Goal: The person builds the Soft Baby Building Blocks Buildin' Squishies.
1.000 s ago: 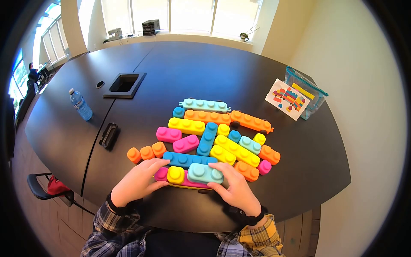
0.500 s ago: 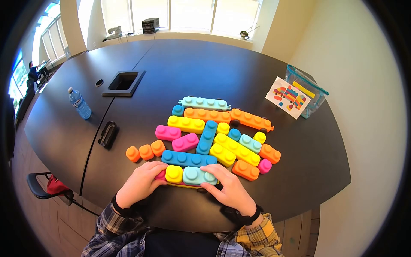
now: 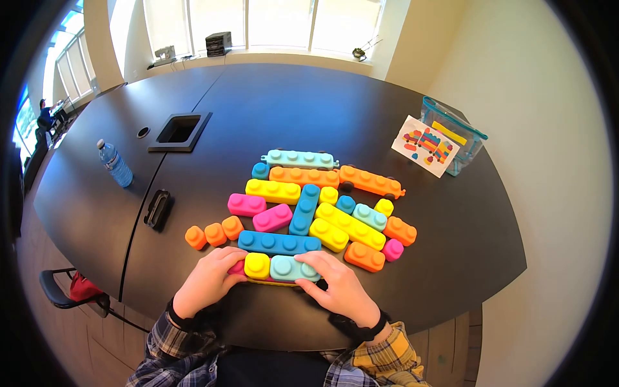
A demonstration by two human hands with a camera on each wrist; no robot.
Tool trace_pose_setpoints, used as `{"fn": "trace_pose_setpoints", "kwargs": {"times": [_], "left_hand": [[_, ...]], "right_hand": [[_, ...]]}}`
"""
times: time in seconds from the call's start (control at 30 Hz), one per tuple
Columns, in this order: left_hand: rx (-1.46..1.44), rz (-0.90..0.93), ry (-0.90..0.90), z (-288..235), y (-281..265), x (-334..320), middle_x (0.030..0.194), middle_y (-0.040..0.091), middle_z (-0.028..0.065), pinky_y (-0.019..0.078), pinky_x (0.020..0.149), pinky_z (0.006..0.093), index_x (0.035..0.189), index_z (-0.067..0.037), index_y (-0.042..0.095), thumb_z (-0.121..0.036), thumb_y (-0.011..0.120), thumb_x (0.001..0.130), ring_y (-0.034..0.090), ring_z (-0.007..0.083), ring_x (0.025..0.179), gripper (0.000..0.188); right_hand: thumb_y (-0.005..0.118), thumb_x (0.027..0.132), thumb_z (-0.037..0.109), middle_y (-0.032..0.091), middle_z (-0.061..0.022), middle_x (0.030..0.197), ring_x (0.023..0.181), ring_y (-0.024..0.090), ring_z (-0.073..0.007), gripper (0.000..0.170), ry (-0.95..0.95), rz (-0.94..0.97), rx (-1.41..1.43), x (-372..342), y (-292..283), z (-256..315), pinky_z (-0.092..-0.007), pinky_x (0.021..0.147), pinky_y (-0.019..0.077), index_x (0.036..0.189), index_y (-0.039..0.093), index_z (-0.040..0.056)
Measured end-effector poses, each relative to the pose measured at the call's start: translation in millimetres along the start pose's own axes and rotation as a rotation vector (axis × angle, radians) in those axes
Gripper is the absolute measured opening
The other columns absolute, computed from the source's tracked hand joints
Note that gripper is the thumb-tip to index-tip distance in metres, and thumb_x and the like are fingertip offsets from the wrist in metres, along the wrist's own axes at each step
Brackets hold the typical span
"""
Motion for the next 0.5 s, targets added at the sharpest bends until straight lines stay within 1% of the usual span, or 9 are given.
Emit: {"fn": "trace_pose_setpoints", "kwargs": {"times": [0.07, 0.1, 0.17, 0.2, 0.23, 0.3, 0.37, 0.5], "left_hand": [[-0.013, -0.01, -0.008, 1, 0, 0, 0.12, 0.069, 0.0102, 0.0536, 0.093, 0.0436, 0.12, -0.005, 0.066, -0.012, 0.081, 0.083, 0.065, 0.034, 0.106, 0.04], [-0.016, -0.003, -0.006, 1, 2, 0, 0.12, 0.069, 0.01, 0.0537, 0.093, 0.0436, 0.12, -0.005, 0.066, -0.012, 0.081, 0.083, 0.065, 0.034, 0.107, 0.04], [-0.018, 0.004, -0.008, 1, 2, 0, 0.12, 0.069, 0.0098, 0.0538, 0.093, 0.0437, 0.121, -0.006, 0.066, -0.012, 0.081, 0.084, 0.065, 0.034, 0.108, 0.041], [-0.016, 0.027, -0.027, 1, 1, 0, 0.123, 0.069, 0.0123, 0.054, 0.096, 0.0442, 0.123, -0.005, 0.066, -0.011, 0.082, 0.084, 0.065, 0.0359, 0.112, 0.043], [-0.014, 0.049, -0.047, 1, 1, -1, 0.126, 0.069, 0.0149, 0.0542, 0.099, 0.0448, 0.126, -0.004, 0.066, -0.011, 0.083, 0.085, 0.066, 0.0378, 0.116, 0.045], [-0.015, 0.046, -0.043, 0, 2, -1, 0.126, 0.069, 0.0149, 0.0542, 0.099, 0.0447, 0.126, -0.004, 0.066, -0.011, 0.083, 0.085, 0.066, 0.0377, 0.117, 0.045], [-0.013, 0.042, -0.038, 1, 2, -1, 0.126, 0.069, 0.015, 0.0542, 0.099, 0.0447, 0.126, -0.004, 0.065, -0.011, 0.083, 0.085, 0.065, 0.0377, 0.117, 0.045], [-0.02, 0.05, -0.049, 2, 3, -1, 0.127, 0.069, 0.0148, 0.0538, 0.101, 0.0445, 0.127, -0.004, 0.065, -0.011, 0.083, 0.085, 0.065, 0.0375, 0.118, 0.046]], "right_hand": [[0.083, 0.091, 0.017, 0.069, -0.0157, 0.131, 0.12, 0.068, -0.0328, 0.048, -0.034, 0.01, -0.083, 0, -4, 2, -0.0393, 0.104, 0.053, 0.135, 0.066, 0.0056], [0.083, 0.091, 0.017, 0.069, -0.0157, 0.131, 0.12, 0.068, -0.0328, 0.048, -0.037, 0.009, -0.083, 0, -7, 3, -0.0393, 0.104, 0.053, 0.135, 0.066, 0.0056], [0.083, 0.092, 0.017, 0.07, -0.0148, 0.133, 0.123, 0.068, -0.0313, 0.049, 0.008, -0.078, -0.029, -2, -17, 4, -0.0391, 0.106, 0.0522, 0.136, 0.066, 0.0045], [0.083, 0.092, 0.017, 0.07, -0.0148, 0.133, 0.123, 0.068, -0.0313, 0.049, 0.008, -0.073, -0.026, -3, -19, 5, -0.0391, 0.106, 0.0522, 0.136, 0.066, 0.0045], [0.082, 0.092, 0.018, 0.07, -0.0153, 0.132, 0.122, 0.068, -0.0322, 0.048, 0.008, -0.071, -0.03, -5, -22, 6, -0.0396, 0.104, 0.0532, 0.135, 0.065, 0.0048], [0.082, 0.093, 0.02, 0.07, -0.0157, 0.131, 0.121, 0.068, -0.033, 0.048, 0.009, -0.068, -0.031, -7, -20, 3, -0.04, 0.102, 0.0541, 0.135, 0.064, 0.0052], [0.081, 0.094, 0.02, 0.071, -0.0157, 0.128, 0.117, 0.07, -0.0345, 0.044, 0.054, -0.037, 0.033, -9, -11, -8, -0.0398, 0.099, 0.0554, 0.132, 0.064, 0.0048], [0.08, 0.095, 0.019, 0.071, -0.0152, 0.126, 0.113, 0.071, -0.0354, 0.04, 0.086, -0.051, 0.053, -11, -8, -8, -0.0393, 0.096, 0.0568, 0.129, 0.064, 0.0051]]}}
Point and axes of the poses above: each hand's wrist, its own x-axis towards the middle knuckle, its own y-axis out of the palm, z = x × y, the point moved 4 cm from there along x, towards the middle knuckle
